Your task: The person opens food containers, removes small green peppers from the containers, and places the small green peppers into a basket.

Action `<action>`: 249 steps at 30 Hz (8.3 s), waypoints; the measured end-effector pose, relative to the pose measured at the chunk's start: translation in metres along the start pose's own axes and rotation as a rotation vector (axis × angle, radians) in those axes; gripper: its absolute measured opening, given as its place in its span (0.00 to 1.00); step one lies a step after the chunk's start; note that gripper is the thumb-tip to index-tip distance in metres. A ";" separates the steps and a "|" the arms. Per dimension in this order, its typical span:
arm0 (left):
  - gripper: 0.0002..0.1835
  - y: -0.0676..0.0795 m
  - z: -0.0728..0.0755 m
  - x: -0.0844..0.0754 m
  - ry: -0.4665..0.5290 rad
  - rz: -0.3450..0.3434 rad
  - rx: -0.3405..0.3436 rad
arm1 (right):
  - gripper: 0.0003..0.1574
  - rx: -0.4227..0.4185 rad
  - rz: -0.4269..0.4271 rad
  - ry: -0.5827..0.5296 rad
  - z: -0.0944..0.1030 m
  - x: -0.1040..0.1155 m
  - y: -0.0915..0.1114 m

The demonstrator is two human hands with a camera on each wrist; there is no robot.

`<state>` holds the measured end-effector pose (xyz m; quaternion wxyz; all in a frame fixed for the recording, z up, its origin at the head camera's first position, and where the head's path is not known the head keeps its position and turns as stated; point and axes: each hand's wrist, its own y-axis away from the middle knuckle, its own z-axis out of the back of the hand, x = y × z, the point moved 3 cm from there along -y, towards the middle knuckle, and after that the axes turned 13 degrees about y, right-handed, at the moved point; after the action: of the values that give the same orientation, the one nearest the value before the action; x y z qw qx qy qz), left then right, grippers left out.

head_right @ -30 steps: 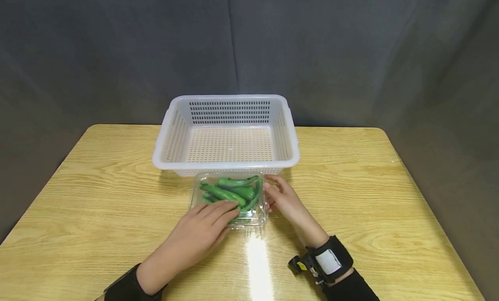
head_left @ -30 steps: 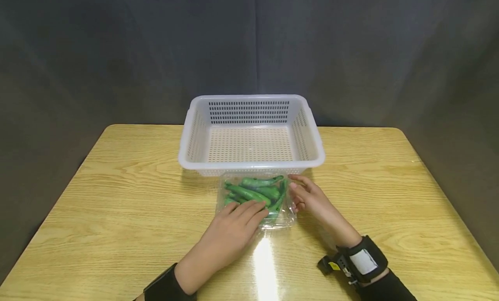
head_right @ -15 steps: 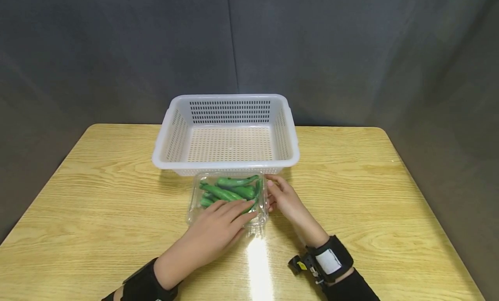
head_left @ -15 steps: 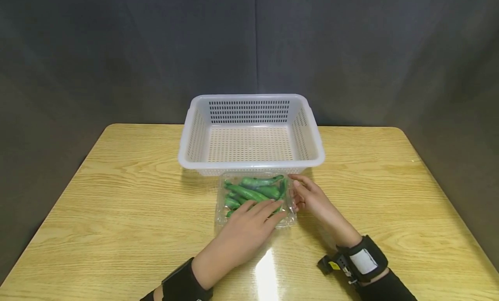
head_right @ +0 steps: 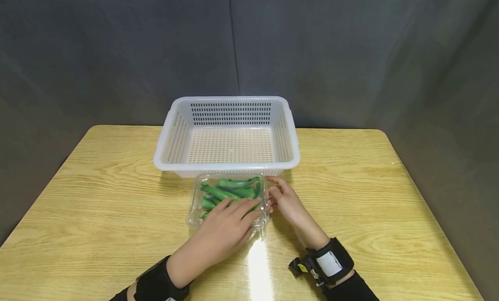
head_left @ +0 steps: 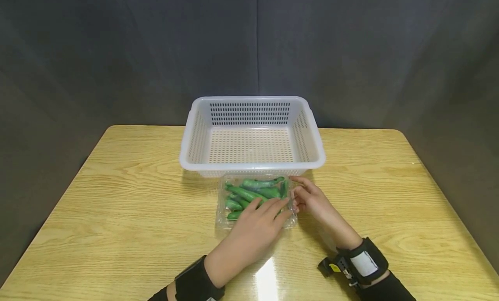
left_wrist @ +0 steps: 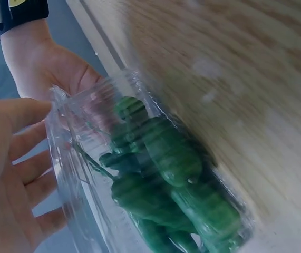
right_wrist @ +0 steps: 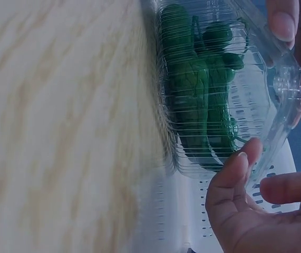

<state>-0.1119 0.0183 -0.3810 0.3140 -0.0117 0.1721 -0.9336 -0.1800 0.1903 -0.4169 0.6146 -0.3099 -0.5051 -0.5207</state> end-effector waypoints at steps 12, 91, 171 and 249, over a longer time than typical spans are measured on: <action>0.22 -0.008 -0.002 -0.005 -0.075 -0.007 -0.015 | 0.28 -0.004 0.016 0.010 0.000 0.000 0.000; 0.19 -0.021 -0.021 -0.046 -0.574 -0.092 0.166 | 0.28 -0.041 -0.039 0.036 -0.002 0.001 0.004; 0.15 -0.045 0.046 0.010 -0.270 -0.040 -0.283 | 0.52 0.449 0.072 0.178 0.009 0.008 0.020; 0.11 0.036 0.094 0.002 0.007 0.306 -0.572 | 0.31 0.234 0.153 0.378 0.007 0.025 0.026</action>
<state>-0.0805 -0.0394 -0.3049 0.4342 -0.0704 0.4282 -0.7894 -0.1584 0.1953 -0.3876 0.7677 -0.1709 -0.4127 -0.4595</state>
